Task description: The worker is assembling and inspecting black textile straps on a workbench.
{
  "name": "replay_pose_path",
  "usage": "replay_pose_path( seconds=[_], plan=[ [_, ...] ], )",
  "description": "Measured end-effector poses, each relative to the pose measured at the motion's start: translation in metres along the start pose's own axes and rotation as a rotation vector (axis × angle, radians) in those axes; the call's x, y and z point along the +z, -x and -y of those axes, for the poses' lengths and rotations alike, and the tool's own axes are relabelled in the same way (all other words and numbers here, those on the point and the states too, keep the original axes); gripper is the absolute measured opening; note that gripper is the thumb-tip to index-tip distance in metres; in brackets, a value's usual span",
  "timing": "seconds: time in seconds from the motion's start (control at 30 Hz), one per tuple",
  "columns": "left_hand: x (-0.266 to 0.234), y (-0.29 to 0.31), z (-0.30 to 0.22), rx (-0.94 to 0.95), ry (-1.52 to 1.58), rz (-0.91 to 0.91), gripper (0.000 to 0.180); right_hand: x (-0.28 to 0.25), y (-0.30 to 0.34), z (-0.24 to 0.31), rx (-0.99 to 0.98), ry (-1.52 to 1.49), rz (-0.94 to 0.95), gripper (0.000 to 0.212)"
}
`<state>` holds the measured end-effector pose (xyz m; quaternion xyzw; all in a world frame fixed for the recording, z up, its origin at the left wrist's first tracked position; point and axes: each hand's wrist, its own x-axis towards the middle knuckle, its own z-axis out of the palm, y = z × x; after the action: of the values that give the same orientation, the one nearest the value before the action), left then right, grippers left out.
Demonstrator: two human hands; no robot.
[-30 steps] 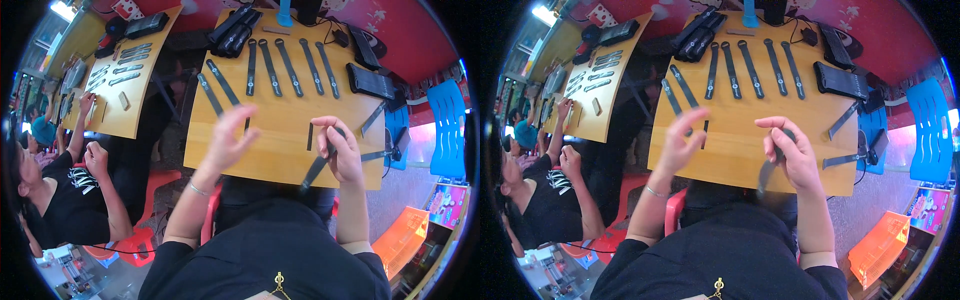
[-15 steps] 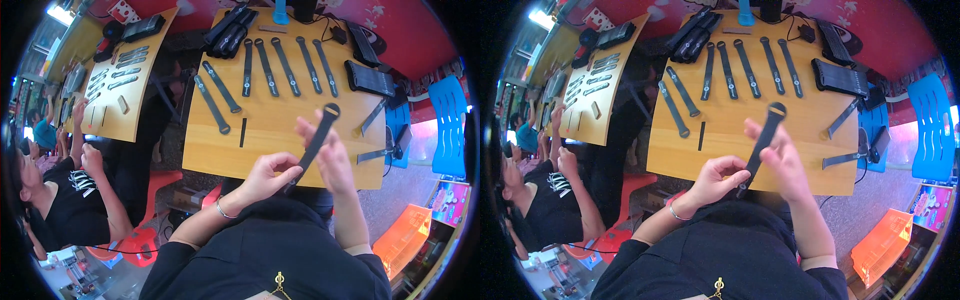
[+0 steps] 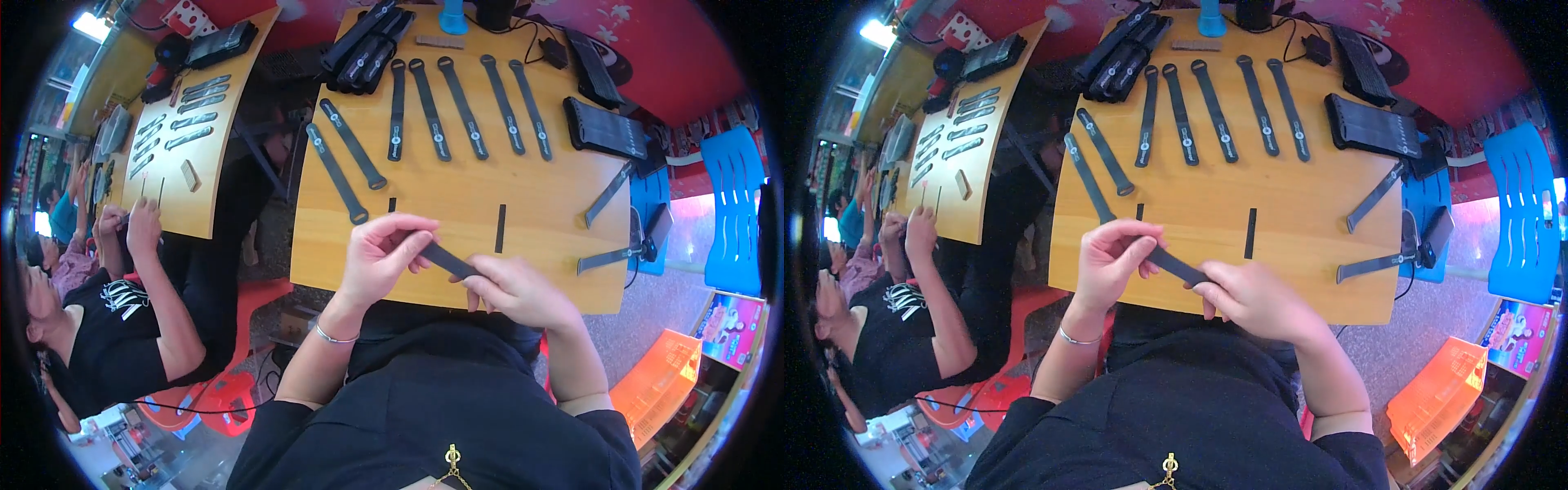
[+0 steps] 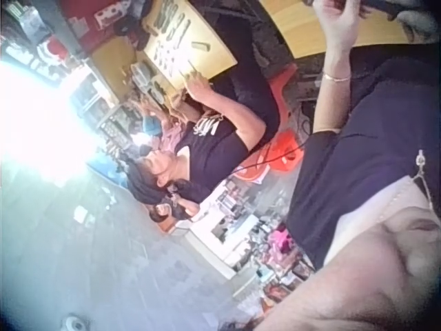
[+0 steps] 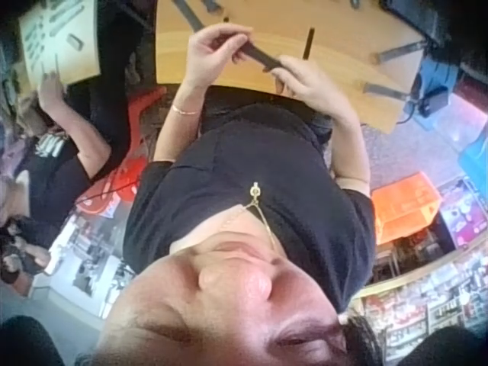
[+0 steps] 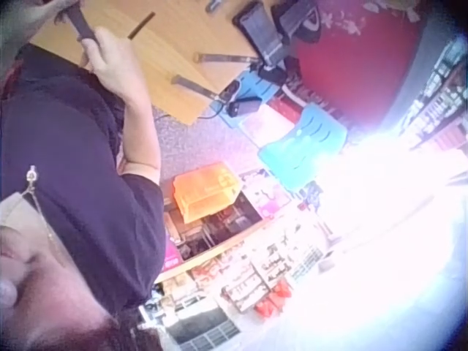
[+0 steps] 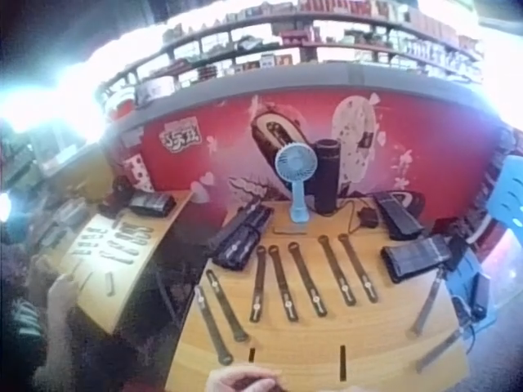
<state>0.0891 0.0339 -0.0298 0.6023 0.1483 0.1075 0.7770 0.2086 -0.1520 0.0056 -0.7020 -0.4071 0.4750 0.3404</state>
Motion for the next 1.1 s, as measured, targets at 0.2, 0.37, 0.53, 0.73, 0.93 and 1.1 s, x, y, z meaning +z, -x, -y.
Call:
replay_pose_path(
  seconds=[0.2,0.37,0.53,0.73,0.93,1.1],
  plan=[
    [-0.018,-0.003,0.009,0.033,-0.052,-0.084,0.014,-0.008,-0.002,-0.021,0.000,-0.183,-0.172,0.017],
    [-0.042,-0.001,0.017,0.016,-0.105,-0.181,0.016,-0.028,0.005,-0.043,0.045,-0.192,-0.241,0.015],
    [-0.045,-0.006,0.025,-0.003,-0.033,-0.226,0.019,-0.030,-0.009,-0.058,-0.003,-0.279,-0.413,0.015],
    [-0.045,-0.021,0.032,-0.021,-0.151,-0.304,0.017,-0.030,-0.028,-0.081,0.045,-0.426,-0.591,0.016],
    [-0.048,-0.028,0.044,-0.031,-0.304,-0.360,0.012,-0.030,-0.034,-0.091,0.049,-0.525,-0.688,0.015],
    [-0.047,-0.032,0.051,0.001,-0.377,-0.393,0.014,-0.029,-0.034,-0.099,0.013,-0.547,-0.720,0.015]
  ],
)
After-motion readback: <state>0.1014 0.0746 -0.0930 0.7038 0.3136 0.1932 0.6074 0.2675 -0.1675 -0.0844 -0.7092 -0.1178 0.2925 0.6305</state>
